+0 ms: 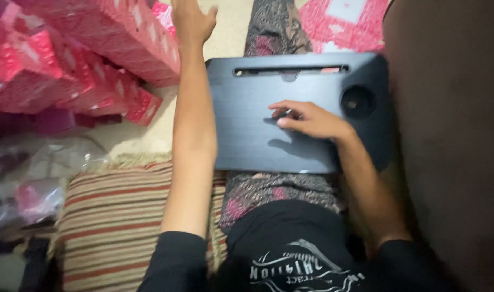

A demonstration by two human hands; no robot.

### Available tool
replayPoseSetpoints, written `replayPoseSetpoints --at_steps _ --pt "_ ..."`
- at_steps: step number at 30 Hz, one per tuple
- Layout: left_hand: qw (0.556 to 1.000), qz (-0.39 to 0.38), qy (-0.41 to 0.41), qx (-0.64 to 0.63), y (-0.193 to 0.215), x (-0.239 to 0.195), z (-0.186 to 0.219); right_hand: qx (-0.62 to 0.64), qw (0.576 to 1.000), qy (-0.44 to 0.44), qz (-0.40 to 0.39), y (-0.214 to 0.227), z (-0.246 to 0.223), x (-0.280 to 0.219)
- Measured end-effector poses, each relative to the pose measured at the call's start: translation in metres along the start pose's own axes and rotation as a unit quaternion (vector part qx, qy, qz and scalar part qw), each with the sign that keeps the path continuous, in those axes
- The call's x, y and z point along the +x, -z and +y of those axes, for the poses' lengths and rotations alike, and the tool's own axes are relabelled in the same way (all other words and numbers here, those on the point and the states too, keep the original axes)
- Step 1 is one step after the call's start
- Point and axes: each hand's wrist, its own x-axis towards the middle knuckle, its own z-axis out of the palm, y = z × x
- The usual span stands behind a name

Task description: The person assembles small red and white patterned boxes by folding the pre-cut cardboard pieces on a lap desk. They fold the flaps, tuck the tabs into slots to form the box shape, and then place the finished boxes into a stack on the floor.

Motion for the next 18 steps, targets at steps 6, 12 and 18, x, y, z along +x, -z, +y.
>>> replayPoseSetpoints --at_steps 6,12,18 --pt "0.989 -0.058 -0.043 -0.13 -0.039 0.027 0.067 -0.028 0.998 -0.011 -0.055 0.045 0.005 0.024" --pt "0.907 -0.326 0.093 -0.249 -0.053 -0.007 0.107 -0.128 0.989 0.002 0.079 0.131 0.028 0.074" --pt "0.851 -0.447 0.134 -0.242 -0.058 -0.02 0.093 -0.362 0.913 -0.123 0.143 0.224 0.17 0.195"
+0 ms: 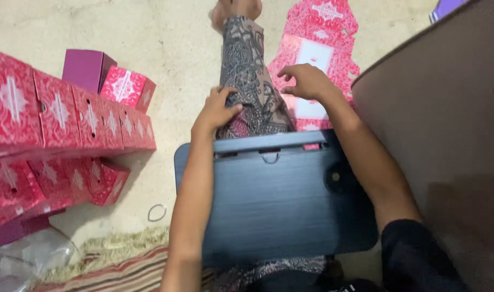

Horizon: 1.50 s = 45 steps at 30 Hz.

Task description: The person assembles small red and white patterned boxes by folding the pre-cut cardboard pieces on a lap desk. They fold the flaps, tuck the tabs into slots to form the box shape, and then place the finished boxes into a stack on the floor.

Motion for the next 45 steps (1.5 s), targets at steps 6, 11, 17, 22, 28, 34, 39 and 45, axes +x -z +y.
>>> replayPoseSetpoints --at_steps 6,11,17,22,28,34,39,45 --pt "0.999 -0.035 0.031 -0.024 0.004 0.002 0.005 -0.187 0.97 -0.081 -0.131 -0.108 0.082 0.108" --pt "0.998 -0.048 0.042 -0.017 0.011 -0.004 0.014 -0.226 0.969 -0.068 -0.077 -0.132 0.094 0.102" --pt "0.997 -0.064 0.051 -0.016 0.017 -0.011 0.023 -0.213 0.967 -0.067 -0.12 -0.07 0.037 0.065" --pt "0.996 -0.075 0.057 -0.013 0.017 -0.016 0.024 -0.178 0.972 -0.064 -0.139 -0.096 0.061 0.079" --pt "0.996 -0.069 0.053 -0.01 0.014 -0.016 0.02 -0.142 0.974 -0.06 -0.167 -0.074 0.054 0.069" --pt "0.996 -0.073 0.057 -0.016 0.015 -0.018 0.021 -0.064 0.985 -0.102 -0.12 -0.063 0.061 0.065" --pt "0.995 -0.08 0.061 -0.015 0.014 -0.018 0.02 -0.047 0.986 -0.103 -0.121 -0.057 0.059 0.064" --pt "0.995 -0.078 0.055 -0.012 0.014 -0.018 0.021 -0.013 0.988 -0.125 -0.092 -0.068 0.068 0.067"
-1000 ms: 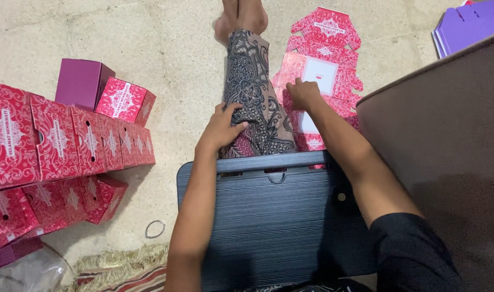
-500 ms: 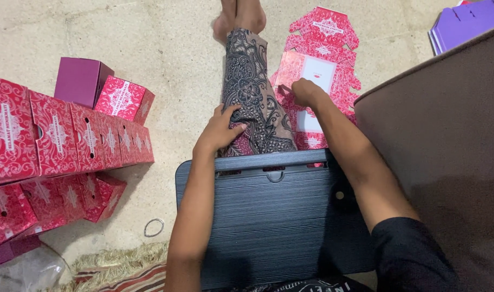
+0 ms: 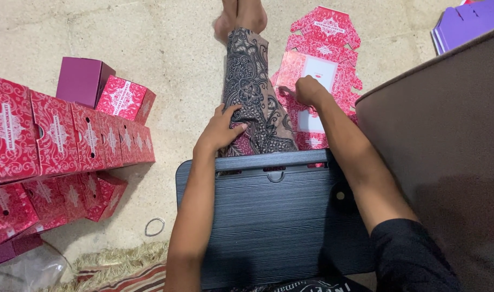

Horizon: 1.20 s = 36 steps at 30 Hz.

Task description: The person assembles small red and white patterned boxes by folding the pre-cut cardboard pieces on a lap desk. They fold the flaps, tuck the tabs into slots to form the box shape, and then place the finished boxes into a stack on the floor.

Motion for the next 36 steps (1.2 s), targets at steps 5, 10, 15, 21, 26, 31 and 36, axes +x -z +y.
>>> replayPoseSetpoints --at_steps 5,10,15,21,26,31,36 --pt "1.0 0.001 0.003 -0.003 -0.001 0.0 -0.001 0.059 0.998 -0.012 0.01 0.011 -0.004 -0.015" --pt "1.0 0.0 -0.009 0.005 -0.002 0.002 -0.003 0.082 0.996 -0.018 0.02 0.001 0.013 -0.005" --pt "1.0 -0.003 0.005 -0.011 0.001 -0.001 0.002 0.101 0.994 -0.025 0.037 -0.019 0.036 0.01" --pt "1.0 -0.004 -0.003 -0.015 -0.002 0.014 -0.008 0.123 0.983 -0.056 0.128 0.01 0.019 -0.006" --pt "1.0 -0.023 0.002 -0.007 0.002 0.013 -0.003 0.24 0.875 0.002 0.42 0.106 -0.008 -0.067" --pt "1.0 -0.009 0.006 -0.015 0.007 -0.001 0.018 0.472 0.673 0.135 0.553 0.164 -0.059 -0.228" --pt "0.986 0.061 -0.013 -0.156 0.02 -0.018 0.038 0.528 0.543 0.15 0.636 0.128 -0.08 -0.355"
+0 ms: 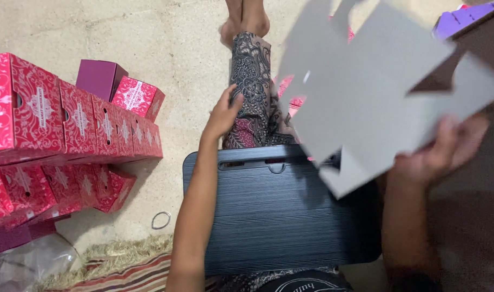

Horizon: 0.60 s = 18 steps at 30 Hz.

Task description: The person assembles small red and white patterned boxes by folding the pre-cut cardboard pieces on a lap desk. They fold the flaps, tuck the tabs into slots to form the box shape, and then place the finished boxes into a stack on the floor.

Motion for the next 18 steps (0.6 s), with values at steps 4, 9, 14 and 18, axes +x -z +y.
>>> replayPoseSetpoints --at_steps 4,9,14,18 --pt "0.991 -0.034 -0.012 -0.133 0.005 0.02 -0.018 -0.172 0.977 -0.124 0.019 0.078 -0.001 -0.081" --pt "0.99 -0.105 -0.088 0.042 -0.008 0.051 -0.047 0.024 0.845 -0.528 -0.083 0.15 -0.015 -0.194" --pt "0.984 -0.075 -0.098 0.131 -0.012 0.057 -0.036 -0.122 0.548 -0.697 -0.446 0.15 -0.062 -0.175" --pt "0.977 -0.009 -0.192 0.095 -0.002 0.038 -0.009 -0.023 0.441 -0.482 -0.757 0.127 -0.08 -0.119"
